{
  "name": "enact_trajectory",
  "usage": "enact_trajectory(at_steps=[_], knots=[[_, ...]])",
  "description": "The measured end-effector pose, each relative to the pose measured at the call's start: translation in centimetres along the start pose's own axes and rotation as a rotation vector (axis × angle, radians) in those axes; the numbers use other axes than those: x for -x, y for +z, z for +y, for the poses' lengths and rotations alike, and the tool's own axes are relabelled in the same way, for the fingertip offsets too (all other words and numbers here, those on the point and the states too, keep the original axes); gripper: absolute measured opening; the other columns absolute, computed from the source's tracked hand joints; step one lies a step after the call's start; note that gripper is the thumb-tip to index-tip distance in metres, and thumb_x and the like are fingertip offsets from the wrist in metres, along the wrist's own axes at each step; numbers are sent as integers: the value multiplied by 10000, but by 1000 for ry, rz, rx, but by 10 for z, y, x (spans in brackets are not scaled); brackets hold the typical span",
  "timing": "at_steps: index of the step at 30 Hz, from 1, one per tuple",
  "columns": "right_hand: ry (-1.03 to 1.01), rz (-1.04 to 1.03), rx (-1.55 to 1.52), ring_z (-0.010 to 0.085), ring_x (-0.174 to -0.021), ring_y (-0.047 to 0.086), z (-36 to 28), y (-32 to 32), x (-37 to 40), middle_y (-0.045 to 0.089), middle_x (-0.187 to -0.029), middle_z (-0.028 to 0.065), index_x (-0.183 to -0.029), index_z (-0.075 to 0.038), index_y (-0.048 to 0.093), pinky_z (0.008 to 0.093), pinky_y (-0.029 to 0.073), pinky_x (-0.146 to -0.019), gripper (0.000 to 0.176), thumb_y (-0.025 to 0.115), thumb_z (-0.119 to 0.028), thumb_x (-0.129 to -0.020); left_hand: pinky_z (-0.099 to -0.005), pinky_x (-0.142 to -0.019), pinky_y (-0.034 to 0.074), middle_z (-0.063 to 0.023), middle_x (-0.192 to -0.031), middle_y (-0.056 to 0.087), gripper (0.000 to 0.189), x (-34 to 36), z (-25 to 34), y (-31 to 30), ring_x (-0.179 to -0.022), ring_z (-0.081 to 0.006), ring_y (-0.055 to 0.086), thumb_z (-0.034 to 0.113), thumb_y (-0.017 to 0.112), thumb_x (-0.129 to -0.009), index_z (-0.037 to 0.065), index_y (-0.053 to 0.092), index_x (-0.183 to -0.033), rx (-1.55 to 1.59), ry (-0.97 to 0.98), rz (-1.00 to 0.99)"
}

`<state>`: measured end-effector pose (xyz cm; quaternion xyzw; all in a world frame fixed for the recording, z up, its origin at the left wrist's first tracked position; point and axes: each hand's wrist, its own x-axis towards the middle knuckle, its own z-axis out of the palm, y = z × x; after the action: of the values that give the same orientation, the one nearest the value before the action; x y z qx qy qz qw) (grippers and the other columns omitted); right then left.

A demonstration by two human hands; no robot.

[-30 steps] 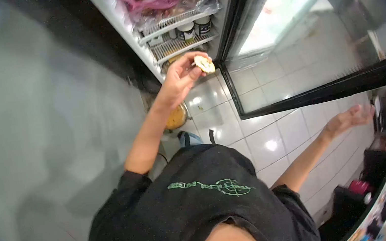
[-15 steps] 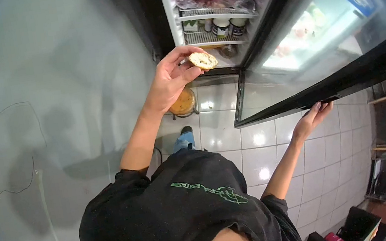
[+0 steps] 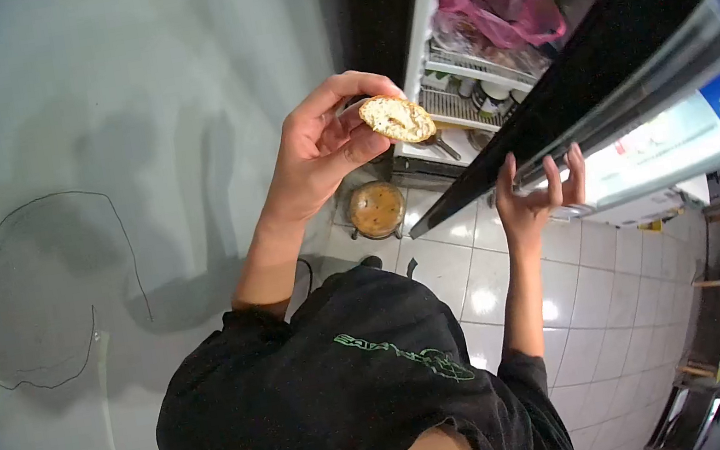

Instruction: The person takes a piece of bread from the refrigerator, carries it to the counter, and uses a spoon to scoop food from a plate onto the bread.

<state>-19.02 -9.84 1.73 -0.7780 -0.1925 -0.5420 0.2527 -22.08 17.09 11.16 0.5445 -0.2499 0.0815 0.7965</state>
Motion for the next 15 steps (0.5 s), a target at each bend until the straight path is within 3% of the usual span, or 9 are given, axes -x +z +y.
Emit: enact_trajectory(at_steps=[1,3,8,12,15], knots=[[-72,35,23,386,-1270,345,-1,22,-9,292,-1292,150,-1278,-185,415,518,373,-1008,706,758,8,-692,-321,-926,458,-103,-1128,557,408,-2,1,-9,-1058,-177,544,109,737,-819,4,541,-1161,-7,15,-7],[-73,23,51,407,-1263,330,2,68,-20,292,-1300,133,-1150,-156,580,499,351,-1042,468,718,-67,-711,-319,-926,458,-109,-1125,562,405,-7,1,-26,-1055,-178,548,108,729,-825,-2,537,-1164,-30,45,10],[-115,17,165,380,-1289,277,15,172,-46,332,-1333,142,-1175,-274,632,484,325,-1024,508,681,-116,-696,-314,-889,475,-114,-1135,557,414,-20,1,-57,-1043,-183,562,90,724,-823,-1,524,-1174,-39,28,94],[-107,-24,317,368,-1304,272,29,238,-67,325,-1359,132,-1196,-333,610,526,282,-1022,522,680,-166,-707,-311,-850,489,-110,-1134,554,422,-36,-10,-73,-1035,-179,565,74,713,-828,9,505,-1189,-24,5,138],[-125,-27,439,384,-1312,240,33,275,-75,284,-1396,138,-1191,-314,607,530,247,-1042,496,687,-183,-720,-323,-926,537,-109,-1139,557,388,-35,-13,-86,-1068,-195,601,-9,688,-835,-9,508,-1178,32,55,123]])
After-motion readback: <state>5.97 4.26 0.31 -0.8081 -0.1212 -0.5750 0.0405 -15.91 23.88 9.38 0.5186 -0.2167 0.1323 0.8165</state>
